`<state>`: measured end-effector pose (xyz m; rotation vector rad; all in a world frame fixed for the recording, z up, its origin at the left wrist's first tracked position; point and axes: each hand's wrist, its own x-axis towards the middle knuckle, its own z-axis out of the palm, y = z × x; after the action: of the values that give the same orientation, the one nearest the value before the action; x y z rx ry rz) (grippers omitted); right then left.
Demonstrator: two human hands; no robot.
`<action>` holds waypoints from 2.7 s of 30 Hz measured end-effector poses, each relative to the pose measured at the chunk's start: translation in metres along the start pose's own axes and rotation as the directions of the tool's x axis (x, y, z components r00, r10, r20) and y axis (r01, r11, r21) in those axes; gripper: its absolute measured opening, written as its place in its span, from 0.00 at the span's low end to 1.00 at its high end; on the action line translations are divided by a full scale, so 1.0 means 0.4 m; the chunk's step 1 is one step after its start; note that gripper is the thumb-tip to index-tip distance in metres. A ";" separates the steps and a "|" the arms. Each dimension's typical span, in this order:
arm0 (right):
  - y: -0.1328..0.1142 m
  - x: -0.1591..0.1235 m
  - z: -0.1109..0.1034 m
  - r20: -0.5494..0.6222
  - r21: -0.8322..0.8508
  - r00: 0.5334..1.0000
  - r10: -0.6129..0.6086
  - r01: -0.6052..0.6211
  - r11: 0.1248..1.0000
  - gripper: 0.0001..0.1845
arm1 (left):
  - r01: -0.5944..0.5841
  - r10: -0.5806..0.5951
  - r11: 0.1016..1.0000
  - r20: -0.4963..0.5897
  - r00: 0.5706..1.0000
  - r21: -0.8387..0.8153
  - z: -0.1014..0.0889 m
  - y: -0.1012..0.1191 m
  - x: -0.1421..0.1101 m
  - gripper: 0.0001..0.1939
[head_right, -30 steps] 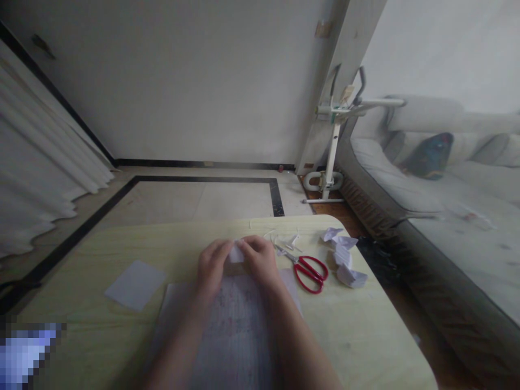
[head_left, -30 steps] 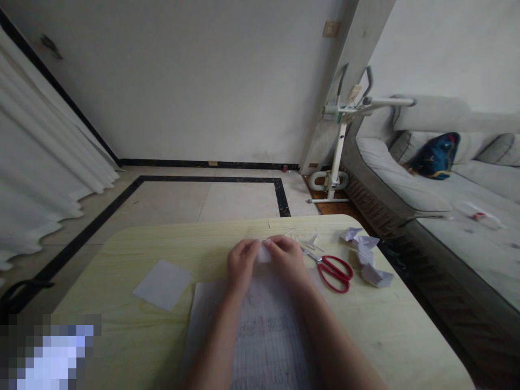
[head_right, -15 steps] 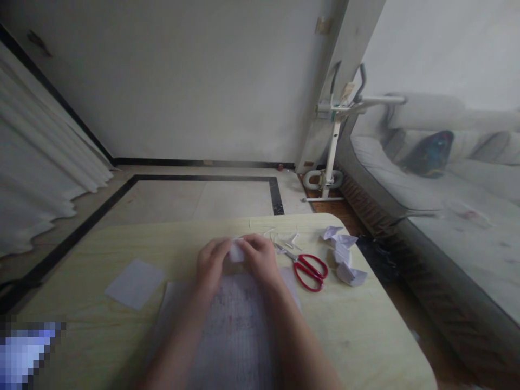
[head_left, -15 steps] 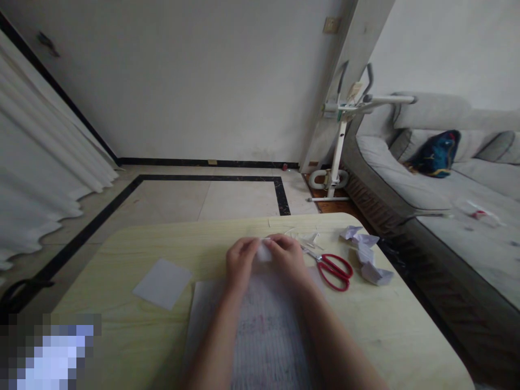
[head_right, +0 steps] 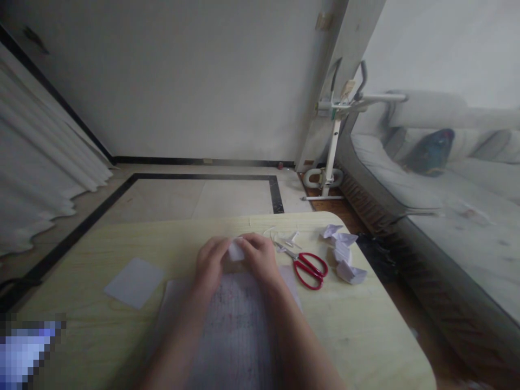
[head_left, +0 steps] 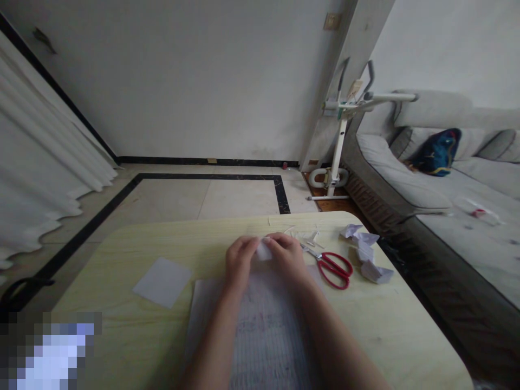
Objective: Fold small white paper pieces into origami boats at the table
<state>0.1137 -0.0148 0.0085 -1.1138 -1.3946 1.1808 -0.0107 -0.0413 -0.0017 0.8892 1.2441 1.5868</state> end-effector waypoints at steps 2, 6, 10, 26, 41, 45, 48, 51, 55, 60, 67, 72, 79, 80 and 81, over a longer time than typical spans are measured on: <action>0.001 0.002 -0.001 -0.016 0.005 1.000 -0.002 0.002 1.000 0.09 | -0.005 0.005 1.000 0.006 1.000 0.026 0.002 0.003 0.000 0.10; 0.004 0.005 -0.004 -0.014 0.024 0.999 -0.032 0.032 0.999 0.08 | -0.014 0.012 0.997 0.027 1.000 0.082 0.005 0.008 0.001 0.11; 0.006 0.006 -0.004 -0.002 0.021 0.999 -0.044 0.044 0.999 0.09 | -0.013 0.014 0.996 -0.010 1.000 0.084 0.002 0.001 0.004 0.11; 0.002 0.004 -0.004 0.008 0.026 0.999 -0.039 0.039 0.999 0.09 | 0.006 -0.005 0.998 -0.015 1.000 0.066 0.005 0.005 0.003 0.12; 0.001 -0.003 -0.004 -0.015 -0.025 0.999 -0.044 0.044 0.999 0.09 | -0.032 0.033 0.984 -0.003 0.999 0.173 0.009 0.025 -0.005 0.11; 0.005 -0.006 0.002 0.004 -0.031 0.999 -0.048 0.048 0.998 0.09 | -0.073 0.078 0.969 -0.011 0.997 0.236 0.006 0.025 -0.006 0.11; 0.001 -0.007 0.006 0.022 -0.020 0.999 -0.042 0.042 0.999 0.09 | -0.103 0.111 0.957 -0.015 0.994 0.271 0.004 0.021 -0.004 0.11; -0.003 -0.007 0.004 0.012 -0.025 0.999 -0.032 0.032 0.999 0.09 | -0.098 0.106 0.955 -0.013 0.994 0.281 0.005 0.017 -0.004 0.11; 0.001 -0.002 -0.002 -0.021 0.027 0.999 -0.043 0.043 0.999 0.10 | -0.059 0.053 0.964 0.031 0.998 0.261 0.013 0.017 -0.006 0.11; 0.004 0.002 0.004 -0.060 0.030 0.997 -0.049 0.051 0.998 0.09 | -0.082 0.081 0.957 0.015 0.997 0.278 0.014 0.017 -0.003 0.10; 0.003 -0.001 0.009 -0.035 0.000 0.999 -0.017 0.017 1.000 0.11 | -0.071 0.090 0.945 -0.045 0.995 0.320 0.007 0.017 0.000 0.12; 0.003 -0.002 0.006 -0.039 0.030 0.999 -0.018 0.019 0.999 0.12 | -0.096 0.107 0.945 -0.019 0.994 0.313 0.009 0.008 -0.002 0.12; 0.005 -0.001 0.005 -0.045 0.074 0.999 -0.004 0.008 0.997 0.12 | -0.113 0.108 0.932 0.033 0.994 0.344 0.012 0.010 -0.006 0.14; 0.006 -0.001 0.005 -0.047 0.089 0.999 0.007 -0.003 0.996 0.13 | -0.117 0.109 0.929 0.044 0.993 0.352 0.012 0.010 -0.006 0.14; 0.007 -0.001 0.005 -0.049 0.101 0.999 0.015 -0.010 0.995 0.13 | -0.124 0.112 0.924 0.053 0.992 0.362 0.011 0.010 -0.007 0.14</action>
<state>0.1119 -0.0150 0.0056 -1.0755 -1.2779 1.2106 -0.0065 -0.0427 0.0031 1.2390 1.5162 1.4487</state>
